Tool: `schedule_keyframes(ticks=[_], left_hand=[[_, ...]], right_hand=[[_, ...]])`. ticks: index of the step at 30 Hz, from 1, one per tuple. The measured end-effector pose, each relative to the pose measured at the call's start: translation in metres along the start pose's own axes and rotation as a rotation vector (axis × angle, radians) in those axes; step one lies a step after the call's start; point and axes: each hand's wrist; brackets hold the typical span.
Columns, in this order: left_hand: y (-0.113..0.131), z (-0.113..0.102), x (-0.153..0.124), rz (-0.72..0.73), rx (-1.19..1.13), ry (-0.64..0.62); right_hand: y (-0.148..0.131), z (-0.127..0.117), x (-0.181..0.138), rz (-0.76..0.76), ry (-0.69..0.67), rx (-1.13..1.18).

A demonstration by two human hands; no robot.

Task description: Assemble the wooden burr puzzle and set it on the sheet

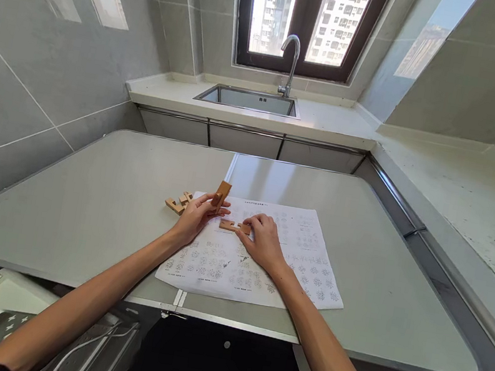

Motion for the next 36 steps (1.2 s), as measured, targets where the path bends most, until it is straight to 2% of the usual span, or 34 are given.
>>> schedule_keyframes(ticks=[6, 12, 15, 21, 26, 31, 36], left_hand=[[0.003, -0.001, -0.002, 0.043, -0.034, -0.098], [0.005, 0.002, -0.003, 0.036, 0.024, -0.047], [0.005, 0.002, -0.003, 0.039, 0.007, -0.065], [0.004, -0.002, -0.001, -0.009, -0.072, -0.121], [0.004, -0.003, 0.000, -0.107, -0.215, -0.141], [0.008, -0.003, -0.001, -0.165, -0.232, -0.218], [0.009, -0.003, -0.004, -0.200, -0.174, -0.327]], right_hand=[[-0.001, -0.002, 0.002, 0.057, 0.024, -0.003], [-0.003, -0.004, 0.004, 0.113, 0.062, 0.081], [-0.004, -0.006, 0.005, 0.136, 0.094, 0.161], [-0.008, -0.011, 0.010, 0.280, 0.201, 0.537], [-0.011, -0.015, 0.012, 0.390, 0.228, 0.884], [-0.011, -0.017, 0.013, 0.492, 0.183, 1.256], [-0.013, -0.019, 0.013, 0.515, 0.109, 1.417]])
Point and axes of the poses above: each hand's wrist, its own x-axis towards the middle knuckle, its own z-axis out of the palm, y = z × x, and after that the axes turned 15 degrees about x, right-handed
